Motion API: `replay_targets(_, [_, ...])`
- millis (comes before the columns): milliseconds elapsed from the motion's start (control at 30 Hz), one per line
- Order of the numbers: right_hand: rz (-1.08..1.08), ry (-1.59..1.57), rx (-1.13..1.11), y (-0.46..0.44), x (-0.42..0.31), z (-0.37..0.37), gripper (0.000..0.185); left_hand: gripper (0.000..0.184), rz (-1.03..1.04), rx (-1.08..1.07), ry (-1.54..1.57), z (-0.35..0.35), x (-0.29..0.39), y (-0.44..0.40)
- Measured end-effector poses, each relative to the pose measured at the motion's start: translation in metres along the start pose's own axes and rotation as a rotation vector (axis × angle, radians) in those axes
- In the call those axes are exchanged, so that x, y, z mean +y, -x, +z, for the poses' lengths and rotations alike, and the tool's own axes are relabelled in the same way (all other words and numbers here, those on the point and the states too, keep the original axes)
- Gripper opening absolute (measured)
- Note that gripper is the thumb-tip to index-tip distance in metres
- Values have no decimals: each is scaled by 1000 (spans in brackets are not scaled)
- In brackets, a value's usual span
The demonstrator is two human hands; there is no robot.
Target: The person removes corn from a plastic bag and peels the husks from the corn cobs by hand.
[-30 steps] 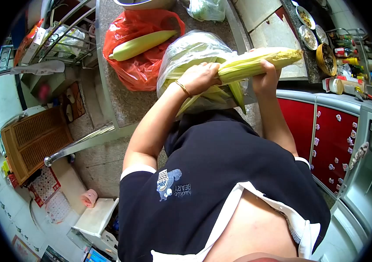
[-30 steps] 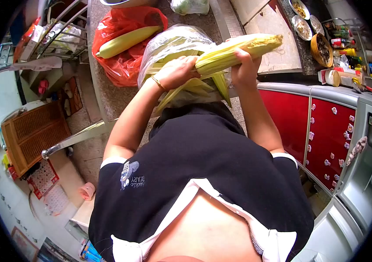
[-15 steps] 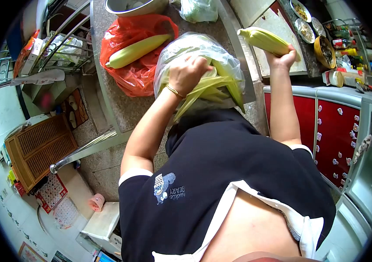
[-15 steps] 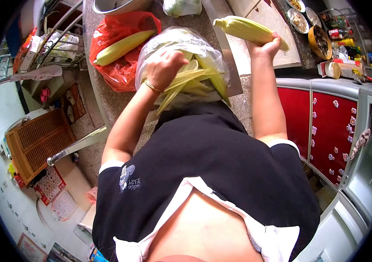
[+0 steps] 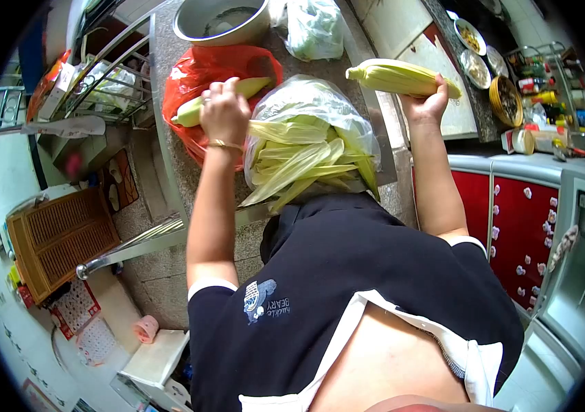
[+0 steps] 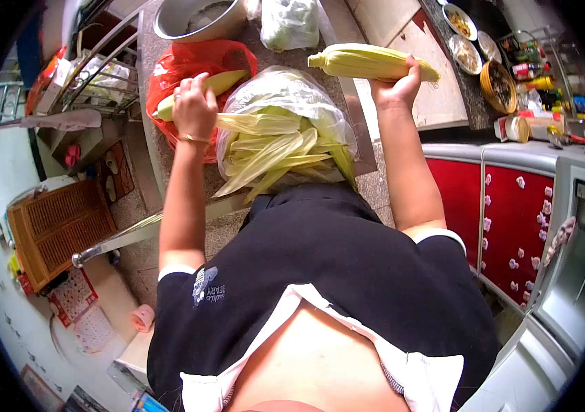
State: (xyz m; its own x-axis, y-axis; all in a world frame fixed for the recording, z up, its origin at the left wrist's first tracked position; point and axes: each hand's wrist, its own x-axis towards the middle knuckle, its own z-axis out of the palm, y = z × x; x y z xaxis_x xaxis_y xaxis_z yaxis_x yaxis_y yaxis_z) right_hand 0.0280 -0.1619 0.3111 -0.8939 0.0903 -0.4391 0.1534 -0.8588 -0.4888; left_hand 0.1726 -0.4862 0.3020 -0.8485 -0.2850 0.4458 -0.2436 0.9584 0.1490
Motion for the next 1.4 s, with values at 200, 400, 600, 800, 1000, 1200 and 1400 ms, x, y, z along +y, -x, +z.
replay_targets(200, [-126, 130, -404, 7, 32, 57, 47, 59, 35, -448, -409, 29, -52, -8])
replay_targets(400, [-606, 1020, -799, 27, 93, 109, 47, 59, -37, -413, -306, 15, -56, -3])
replay_targets(600, [-519, 1189, -954, 42, 133, 120, 61, 64, -250, -155, 9, -24, -76, 35])
replay_targets(800, [-541, 1348, -1078, 58, 149, 126, 66, 61, -573, 234, 904, -87, -83, 66])
replay_targets(1000, [-673, 1316, -1202, 64, 163, 126, 63, 65, -747, 293, 1545, -118, -77, 93])
replay_targets(1200, [-755, 1398, -1292, 74, 165, 126, 61, 68, -757, 216, 1671, -112, -74, 109])
replay_targets(1400, [-1055, 1461, -1296, 87, 147, 134, 60, 68, -743, 111, 1576, -115, -65, 107])
